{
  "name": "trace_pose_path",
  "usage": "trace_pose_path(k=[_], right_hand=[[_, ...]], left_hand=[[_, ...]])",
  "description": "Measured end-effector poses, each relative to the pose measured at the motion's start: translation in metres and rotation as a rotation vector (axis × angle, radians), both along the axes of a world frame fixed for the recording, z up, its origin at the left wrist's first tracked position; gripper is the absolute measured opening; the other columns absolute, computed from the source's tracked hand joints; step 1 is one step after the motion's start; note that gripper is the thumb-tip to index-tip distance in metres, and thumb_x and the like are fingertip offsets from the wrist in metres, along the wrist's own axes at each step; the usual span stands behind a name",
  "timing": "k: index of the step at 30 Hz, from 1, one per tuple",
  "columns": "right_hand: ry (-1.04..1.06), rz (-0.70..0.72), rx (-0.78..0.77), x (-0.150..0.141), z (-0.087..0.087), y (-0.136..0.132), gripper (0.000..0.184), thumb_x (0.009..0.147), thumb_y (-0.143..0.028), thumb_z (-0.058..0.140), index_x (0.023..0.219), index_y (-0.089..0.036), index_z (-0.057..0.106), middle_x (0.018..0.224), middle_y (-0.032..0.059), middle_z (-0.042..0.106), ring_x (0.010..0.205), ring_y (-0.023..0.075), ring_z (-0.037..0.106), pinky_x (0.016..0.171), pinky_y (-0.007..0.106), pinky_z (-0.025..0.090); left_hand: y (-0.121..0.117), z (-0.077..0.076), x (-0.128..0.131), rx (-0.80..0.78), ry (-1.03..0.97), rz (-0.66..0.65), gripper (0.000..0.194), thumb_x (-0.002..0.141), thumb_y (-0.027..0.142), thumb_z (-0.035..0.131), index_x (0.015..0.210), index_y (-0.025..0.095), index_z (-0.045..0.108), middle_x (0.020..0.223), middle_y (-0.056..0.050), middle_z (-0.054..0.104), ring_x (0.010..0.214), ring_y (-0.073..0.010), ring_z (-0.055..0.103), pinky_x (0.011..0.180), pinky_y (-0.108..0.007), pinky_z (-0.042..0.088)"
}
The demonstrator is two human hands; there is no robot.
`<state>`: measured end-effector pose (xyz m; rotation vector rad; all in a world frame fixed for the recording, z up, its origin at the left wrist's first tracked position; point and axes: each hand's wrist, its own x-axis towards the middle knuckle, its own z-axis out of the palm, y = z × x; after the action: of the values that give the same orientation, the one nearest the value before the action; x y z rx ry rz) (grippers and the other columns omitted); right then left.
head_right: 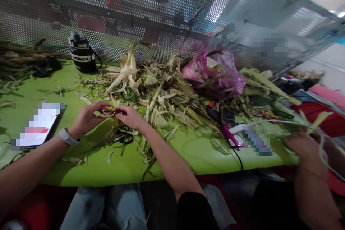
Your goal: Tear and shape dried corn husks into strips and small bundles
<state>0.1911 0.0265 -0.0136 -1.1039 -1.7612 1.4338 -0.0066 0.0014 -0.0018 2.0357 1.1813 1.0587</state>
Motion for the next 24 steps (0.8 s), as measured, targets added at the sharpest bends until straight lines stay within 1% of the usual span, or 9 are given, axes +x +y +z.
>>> trace_pose_path(k=[2,6,12,14,18,21,24], right_hand=[[-0.004,0.003,0.001,-0.001,0.002,-0.001,0.019,0.078,-0.023,0.059,0.095,-0.018,0.066,0.087,0.0015,0.066,0.070,0.0108,0.056,0.064,0.023,0.048],[-0.008,-0.001,0.002,0.001,0.002,-0.001,0.019,0.079,-0.027,0.060,0.094,-0.018,0.067,0.084,0.0016,0.064,0.069,0.0109,0.055,0.062,0.022,0.045],[-0.043,-0.002,0.088,0.007,-0.002,0.004,0.024,0.078,-0.036,0.064,0.091,-0.015,0.067,0.082,0.0010,0.062,0.071,0.0112,0.051,0.065,0.024,0.042],[-0.054,-0.007,0.151,0.009,-0.003,0.007,0.024,0.079,-0.036,0.064,0.089,-0.015,0.067,0.083,0.0011,0.061,0.072,0.0117,0.051,0.068,0.025,0.042],[-0.078,-0.058,0.297,0.010,-0.001,0.009,0.017,0.079,-0.031,0.063,0.085,-0.015,0.067,0.089,0.0033,0.061,0.082,0.0141,0.055,0.078,0.029,0.043],[-0.086,-0.073,0.350,0.012,0.003,0.009,0.015,0.079,-0.028,0.061,0.083,-0.015,0.066,0.090,0.0046,0.062,0.082,0.0149,0.056,0.078,0.030,0.044],[-0.101,-0.100,0.416,0.015,0.008,0.006,0.011,0.076,-0.025,0.060,0.078,-0.015,0.066,0.089,0.0048,0.063,0.081,0.0151,0.056,0.075,0.029,0.043]], left_hand=[[0.001,0.000,0.000,0.004,0.013,0.003,0.038,0.073,0.016,0.066,0.111,0.020,0.064,0.093,-0.004,0.072,0.082,-0.0181,0.065,0.061,-0.022,0.047],[0.001,-0.001,-0.001,0.003,0.017,-0.003,0.040,0.074,0.017,0.065,0.113,0.019,0.064,0.094,-0.005,0.072,0.082,-0.0182,0.064,0.058,-0.022,0.045],[0.001,-0.002,-0.001,-0.002,-0.018,0.004,0.041,0.074,0.015,0.062,0.114,0.021,0.064,0.096,-0.005,0.072,0.084,-0.0189,0.065,0.058,-0.022,0.047],[0.002,-0.003,-0.001,-0.009,-0.035,0.006,0.038,0.075,0.017,0.063,0.113,0.021,0.064,0.096,-0.005,0.072,0.085,-0.0193,0.065,0.060,-0.023,0.048],[0.003,-0.005,-0.002,-0.011,-0.062,-0.003,0.037,0.077,0.021,0.065,0.114,0.019,0.064,0.095,-0.006,0.072,0.087,-0.0205,0.066,0.063,-0.025,0.050],[0.005,-0.004,-0.001,-0.012,-0.075,0.007,0.034,0.078,0.023,0.066,0.112,0.019,0.066,0.096,-0.007,0.073,0.086,-0.0199,0.067,0.065,-0.026,0.050],[0.007,-0.003,-0.002,-0.010,-0.115,0.023,0.027,0.081,0.029,0.067,0.105,0.018,0.069,0.097,-0.008,0.073,0.085,-0.0194,0.067,0.076,-0.030,0.052]])
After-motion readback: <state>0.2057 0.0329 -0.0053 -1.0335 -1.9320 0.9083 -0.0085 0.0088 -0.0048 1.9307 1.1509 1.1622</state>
